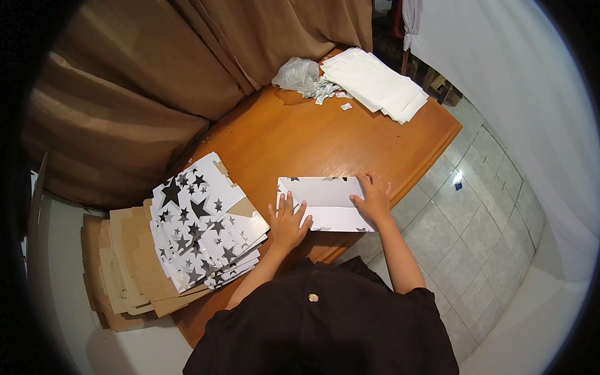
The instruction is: The person is folding cardboard sheets into shoe boxes, placing tissue paper inside, and stacking the completed boxes on a shelf.
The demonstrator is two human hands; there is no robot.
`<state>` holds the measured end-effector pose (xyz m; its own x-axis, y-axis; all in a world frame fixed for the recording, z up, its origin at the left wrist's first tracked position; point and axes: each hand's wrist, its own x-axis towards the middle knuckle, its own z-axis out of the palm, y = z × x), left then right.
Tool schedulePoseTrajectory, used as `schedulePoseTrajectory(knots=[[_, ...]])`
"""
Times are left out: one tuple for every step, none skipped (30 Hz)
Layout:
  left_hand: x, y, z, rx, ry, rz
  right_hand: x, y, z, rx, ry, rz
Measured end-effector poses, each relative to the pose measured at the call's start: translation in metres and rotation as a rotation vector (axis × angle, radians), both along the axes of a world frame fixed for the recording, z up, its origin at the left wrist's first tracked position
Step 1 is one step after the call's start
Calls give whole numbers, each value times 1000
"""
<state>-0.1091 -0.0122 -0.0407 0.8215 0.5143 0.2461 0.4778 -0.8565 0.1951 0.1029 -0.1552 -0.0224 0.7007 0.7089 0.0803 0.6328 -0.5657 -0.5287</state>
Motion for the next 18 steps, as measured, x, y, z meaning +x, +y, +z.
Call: schedulePoseTrajectory(knots=[[-1, 0, 2, -42, 28, -13, 2, -1, -3, 155, 50, -3], [-1, 2, 4, -82, 54, -28, 6, -1, -6, 312, 98, -8], [-2, 3, 5, -79, 53, -31, 10, -3, -13, 315, 97, -11], [-5, 4, 4, -218, -42, 63, 15, -5, -22, 421, 37, -121], [-7, 8, 4, -356, -140, 159, 21, -7, -33, 528, -24, -230], [-6, 13, 4, -353, -142, 148, 29, -12, -46, 532, -29, -239], [-7, 21, 1, -487, -309, 217, 38, -19, -58, 554, 257, -321], [-10, 31, -6, -619, -477, 294, 45, -24, -66, 568, 549, -390], [-17, 52, -48, -796, -662, 338, 46, -25, -58, 389, 633, -322], [-15, 57, -46, -802, -660, 333, 46, -29, -51, 388, 630, -329], [-9, 63, -34, -1039, -596, 379, 45, -29, -40, 211, 791, -319], [-4, 66, -27, -1275, -523, 424, 45, -28, -34, 29, 947, -306], [2, 68, -34, -1139, -496, 330, 45, -25, -35, 32, 943, -307], [9, 69, -28, -1141, -495, 319, 46, -22, -37, 82, 877, -301], [15, 68, -19, -1001, -538, 281, 42, -21, -35, 126, 816, -299], [22, 69, -10, -860, -579, 243, 45, -19, -31, 125, 818, -308], [23, 72, 4, -964, -705, 268, 46, -16, -13, 511, 895, -297], [21, 87, 3, -1004, -874, 218, 49, -13, 3, 907, 946, -273]])
